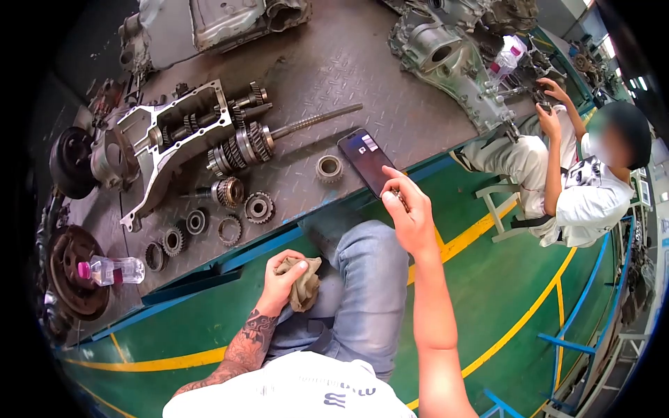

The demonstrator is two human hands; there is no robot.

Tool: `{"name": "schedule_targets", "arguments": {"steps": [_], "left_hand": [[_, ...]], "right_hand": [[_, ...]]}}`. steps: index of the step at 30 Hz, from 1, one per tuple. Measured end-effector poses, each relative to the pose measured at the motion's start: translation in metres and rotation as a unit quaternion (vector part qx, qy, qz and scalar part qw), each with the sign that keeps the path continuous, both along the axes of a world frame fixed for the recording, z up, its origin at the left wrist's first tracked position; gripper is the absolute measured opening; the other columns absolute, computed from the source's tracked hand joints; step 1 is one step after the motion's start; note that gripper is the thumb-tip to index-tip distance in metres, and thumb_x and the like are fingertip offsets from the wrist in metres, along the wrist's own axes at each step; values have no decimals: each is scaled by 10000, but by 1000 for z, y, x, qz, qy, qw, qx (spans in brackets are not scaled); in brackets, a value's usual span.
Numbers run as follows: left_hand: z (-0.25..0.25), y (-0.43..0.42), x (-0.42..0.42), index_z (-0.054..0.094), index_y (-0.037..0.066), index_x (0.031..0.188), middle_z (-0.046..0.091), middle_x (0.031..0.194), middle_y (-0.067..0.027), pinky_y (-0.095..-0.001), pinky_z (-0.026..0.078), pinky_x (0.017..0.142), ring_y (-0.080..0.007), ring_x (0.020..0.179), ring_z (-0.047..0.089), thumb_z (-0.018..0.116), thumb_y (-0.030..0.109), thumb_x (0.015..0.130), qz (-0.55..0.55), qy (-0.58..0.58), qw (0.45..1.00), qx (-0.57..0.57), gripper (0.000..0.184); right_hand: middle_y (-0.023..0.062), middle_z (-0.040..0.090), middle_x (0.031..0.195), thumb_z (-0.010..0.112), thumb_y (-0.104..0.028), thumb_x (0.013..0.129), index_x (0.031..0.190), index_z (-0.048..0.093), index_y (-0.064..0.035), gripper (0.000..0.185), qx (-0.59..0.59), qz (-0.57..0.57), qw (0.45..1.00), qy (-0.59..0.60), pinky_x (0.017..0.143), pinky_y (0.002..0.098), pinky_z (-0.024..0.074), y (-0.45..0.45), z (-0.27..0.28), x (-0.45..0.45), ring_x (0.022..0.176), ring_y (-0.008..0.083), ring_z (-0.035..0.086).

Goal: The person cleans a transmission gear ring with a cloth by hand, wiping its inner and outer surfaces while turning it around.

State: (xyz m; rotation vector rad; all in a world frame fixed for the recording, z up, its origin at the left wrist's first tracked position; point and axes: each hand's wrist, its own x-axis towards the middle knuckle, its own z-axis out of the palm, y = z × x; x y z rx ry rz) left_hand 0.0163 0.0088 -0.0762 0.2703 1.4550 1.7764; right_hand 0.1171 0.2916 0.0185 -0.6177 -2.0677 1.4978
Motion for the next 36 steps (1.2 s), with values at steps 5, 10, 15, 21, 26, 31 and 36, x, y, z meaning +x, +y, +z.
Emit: {"name": "schedule_targets", "arguments": {"steps": [5,10,15,21,26,31,36], "left_hand": [[2,-7,3,695,-5,989,693,887,-20,-242,512,736,-83,813,634,756,128,913,16,-13,1000,-1,165],[-2,-10,1,695,-3,985,683,878,-15,-240,508,737,-81,808,627,756,132,914,17,-12,1000,-12,164],[1,-9,-1,691,-8,996,691,891,-22,-246,515,740,-87,805,635,761,138,912,11,-47,999,0,183],[-6,-9,2,691,-9,1011,688,905,-23,-252,519,738,-96,808,639,758,147,917,14,-21,1000,-15,194],[-2,-7,1,690,-8,1007,689,900,-28,-255,521,737,-99,803,640,759,144,916,16,-19,1000,-2,190],[-1,-6,1,688,-9,1003,688,892,-32,-257,523,736,-101,802,642,759,150,920,10,-25,1000,11,194],[3,-1,3,690,-9,1004,688,892,-33,-258,520,743,-99,807,639,757,154,921,4,-19,1000,3,195]], "right_hand": [[240,643,1340,697,-153,829,933,632,12,206,36,17,997,-60,917,345,484,-3,-3,-6,1167,246,645],[233,609,1409,712,-142,803,930,639,-8,198,56,-3,998,-34,931,344,480,-8,-10,0,1145,250,646],[186,608,1412,678,-112,790,953,635,-29,188,-46,-10,998,52,858,289,466,-23,-28,20,1022,163,617],[164,597,1419,674,-111,783,956,623,-26,199,30,-38,996,69,744,258,442,-38,-34,22,842,102,558],[140,588,1427,685,-83,769,962,626,-22,211,74,-54,995,47,634,234,413,-25,-41,18,644,55,459],[123,583,1429,692,-66,772,969,631,-28,210,77,-52,994,54,599,222,393,-30,-36,18,608,38,409],[116,574,1429,708,-72,776,984,630,-29,226,76,-60,993,62,604,217,403,-34,-42,19,616,36,420]]}}
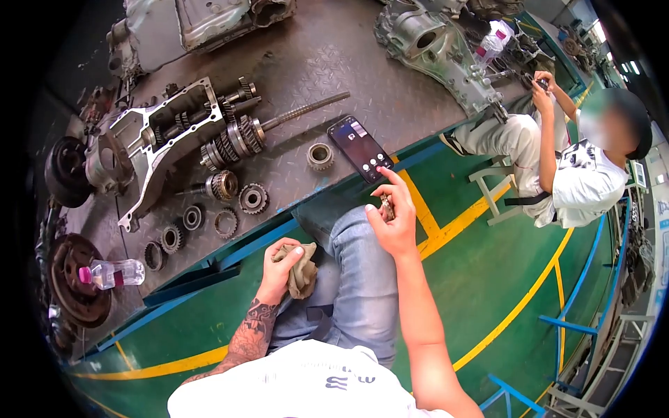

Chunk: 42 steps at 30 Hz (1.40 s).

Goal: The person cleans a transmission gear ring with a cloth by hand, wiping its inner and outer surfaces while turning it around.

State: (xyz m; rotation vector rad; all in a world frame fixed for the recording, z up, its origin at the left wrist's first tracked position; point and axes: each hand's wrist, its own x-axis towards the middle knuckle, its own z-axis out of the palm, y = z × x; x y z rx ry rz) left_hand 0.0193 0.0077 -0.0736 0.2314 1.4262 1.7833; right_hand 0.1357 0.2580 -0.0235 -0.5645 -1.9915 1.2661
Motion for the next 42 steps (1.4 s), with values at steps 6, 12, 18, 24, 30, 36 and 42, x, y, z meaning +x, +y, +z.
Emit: {"name": "schedule_targets", "arguments": {"steps": [6,12,18,24,30,36,42], "left_hand": [[-3,5,-3,693,-6,1003,694,902,-30,-258,518,751,-97,814,638,753,153,922,-11,-12,999,29,188],[-6,7,-2,695,-1,994,698,895,-17,-245,507,732,-74,814,625,768,145,915,-32,2,999,34,181],[2,5,-2,697,14,1008,697,900,3,-230,503,729,-58,823,619,768,156,922,-35,7,999,38,181],[14,2,1,693,15,1010,695,891,2,-225,503,723,-55,817,617,768,169,919,-23,32,998,48,194],[27,11,13,683,-1,1010,692,906,-2,-242,511,753,-60,836,613,755,148,913,-39,90,993,69,191],[25,12,15,675,4,1011,700,938,-18,-240,514,768,-66,857,622,766,179,908,-72,104,988,84,223],[28,11,14,686,7,1003,701,925,-12,-242,513,782,-61,860,608,788,186,888,-99,113,985,82,236]], "right_hand": [[157,581,1391,745,-97,783,995,636,-36,246,50,-29,998,-40,730,267,481,-2,3,-2,823,127,580],[159,588,1323,750,-107,781,1023,641,-43,272,40,-54,998,-2,787,304,500,-23,6,-1,951,188,602],[138,581,1220,732,-122,777,1011,643,-33,266,-70,71,993,64,677,256,470,-87,9,-4,733,104,533],[85,555,1063,761,-190,846,1015,619,-31,272,-96,75,988,90,613,247,424,-100,-13,-14,705,98,470],[103,575,920,801,-324,814,1011,603,-12,419,-57,144,988,23,664,315,454,-98,-20,-11,742,204,534],[125,576,933,767,-421,832,1053,602,-3,500,-61,146,987,22,698,339,465,-97,-20,-9,782,246,552],[136,578,963,760,-443,840,1083,599,4,534,-46,152,987,21,704,345,466,-100,-21,-7,800,248,551]]}}
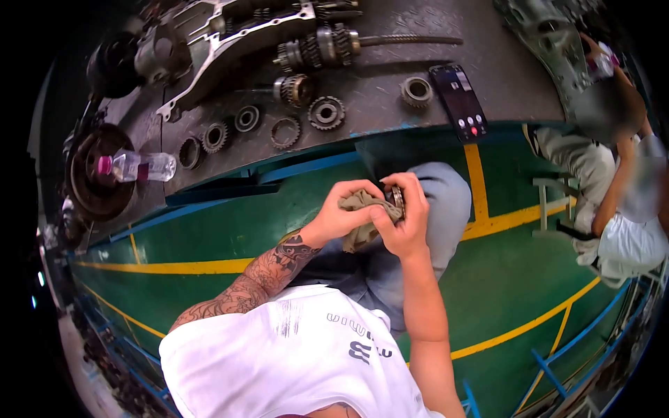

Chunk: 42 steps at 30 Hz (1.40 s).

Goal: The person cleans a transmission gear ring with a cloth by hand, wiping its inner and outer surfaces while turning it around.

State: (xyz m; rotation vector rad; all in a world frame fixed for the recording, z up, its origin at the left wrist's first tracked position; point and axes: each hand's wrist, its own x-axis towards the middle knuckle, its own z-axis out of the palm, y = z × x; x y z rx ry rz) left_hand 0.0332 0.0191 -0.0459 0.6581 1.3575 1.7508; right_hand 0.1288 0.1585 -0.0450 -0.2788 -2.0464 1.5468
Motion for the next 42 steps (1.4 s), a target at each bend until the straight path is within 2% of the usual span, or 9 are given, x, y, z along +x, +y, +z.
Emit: {"name": "schedule_targets", "arguments": {"steps": [9,15,19,20,22,28,32,35,42], "left_hand": [[-4,1,-3,701,-17,1024,738,949,-70,-276,535,792,-104,872,655,818,227,885,-67,52,995,43,305],[-3,3,3,708,-5,937,725,864,-73,-277,531,725,-124,781,665,811,179,860,23,115,991,62,224],[6,0,3,713,9,899,717,829,-83,-295,530,711,-146,753,671,831,158,807,42,157,986,41,211],[8,-1,2,705,7,885,709,800,-82,-290,520,674,-157,711,667,850,163,773,59,216,974,46,240],[16,-6,-1,698,7,867,703,780,-86,-279,505,629,-159,668,657,863,157,733,38,236,971,30,260],[24,-13,-14,712,12,836,694,732,-95,-281,496,576,-163,612,654,889,186,723,29,260,965,-15,273],[22,-9,-9,749,-6,909,730,780,-83,-261,532,650,-116,688,675,862,137,773,35,168,985,7,228],[29,-13,-9,756,-19,937,743,818,-61,-249,543,698,-92,743,669,830,128,825,5,74,997,-30,199],[35,-12,-9,746,-4,903,727,837,-29,-231,522,702,-83,763,652,803,143,868,-19,-118,990,-81,161]], "right_hand": [[155,642,962,700,-619,865,1003,665,35,669,1,34,999,24,740,361,504,0,8,2,846,282,627],[153,643,972,694,-609,875,1029,657,36,664,0,20,1000,21,743,366,501,0,6,1,841,288,617],[154,641,969,676,-628,883,1037,658,28,674,23,50,998,30,759,377,503,3,7,0,852,303,617],[156,637,967,691,-628,871,1039,657,27,677,16,54,997,53,745,369,504,4,2,0,845,290,618],[158,632,965,704,-614,867,1038,659,27,665,4,66,996,59,712,344,499,4,1,3,822,264,617],[154,626,967,736,-585,844,1047,671,23,644,9,74,994,74,659,313,486,7,-4,4,758,229,609],[143,622,963,765,-545,825,1032,689,12,599,19,61,995,71,647,315,485,5,-3,3,744,221,601],[131,616,961,787,-524,807,1026,701,2,576,38,49,996,68,642,316,487,5,-2,2,745,218,600],[117,606,969,834,-530,754,1000,720,-6,589,97,18,992,75,640,326,497,4,-4,3,758,235,610]]}}
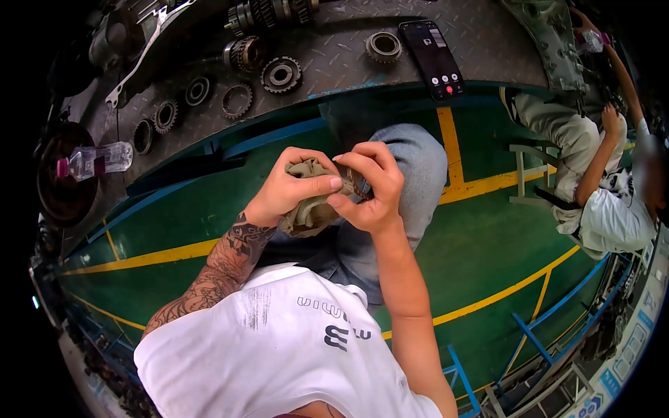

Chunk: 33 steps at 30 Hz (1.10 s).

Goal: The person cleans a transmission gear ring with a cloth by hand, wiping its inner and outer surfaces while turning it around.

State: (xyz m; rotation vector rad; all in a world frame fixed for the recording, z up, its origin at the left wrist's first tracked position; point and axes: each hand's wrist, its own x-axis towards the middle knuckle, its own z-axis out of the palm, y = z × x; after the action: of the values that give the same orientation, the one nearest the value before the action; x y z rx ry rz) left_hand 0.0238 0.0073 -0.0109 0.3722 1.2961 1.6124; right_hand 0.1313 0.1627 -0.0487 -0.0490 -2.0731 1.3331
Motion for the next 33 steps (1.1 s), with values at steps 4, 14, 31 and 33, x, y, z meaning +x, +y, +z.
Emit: {"name": "schedule_targets", "arguments": {"steps": [4,14,31,33], "left_hand": [[-5,0,1,750,-9,918,727,829,-25,-230,521,684,-66,755,645,795,145,882,13,-24,1000,7,164],[-1,1,0,739,5,895,724,847,-27,-229,514,721,-85,782,650,800,103,851,3,-13,1000,0,124],[-11,5,9,709,16,922,705,859,-25,-237,520,692,-93,758,644,755,115,894,39,-104,994,15,112],[-14,6,10,703,22,928,699,856,-20,-236,518,680,-92,755,642,750,120,900,50,-132,990,15,113]], "right_hand": [[115,606,963,845,-533,745,984,725,-8,589,9,-10,1000,-2,638,328,500,-1,1,0,762,238,614],[114,606,947,860,-464,741,960,719,-13,521,12,-12,1000,3,632,329,501,-1,3,1,745,242,612],[100,612,944,906,-358,687,960,715,-21,474,0,-22,1000,-22,631,318,501,0,9,0,740,220,609],[99,615,937,912,-317,683,952,719,-22,443,7,-27,1000,-12,633,316,502,-1,6,0,744,219,613]]}}
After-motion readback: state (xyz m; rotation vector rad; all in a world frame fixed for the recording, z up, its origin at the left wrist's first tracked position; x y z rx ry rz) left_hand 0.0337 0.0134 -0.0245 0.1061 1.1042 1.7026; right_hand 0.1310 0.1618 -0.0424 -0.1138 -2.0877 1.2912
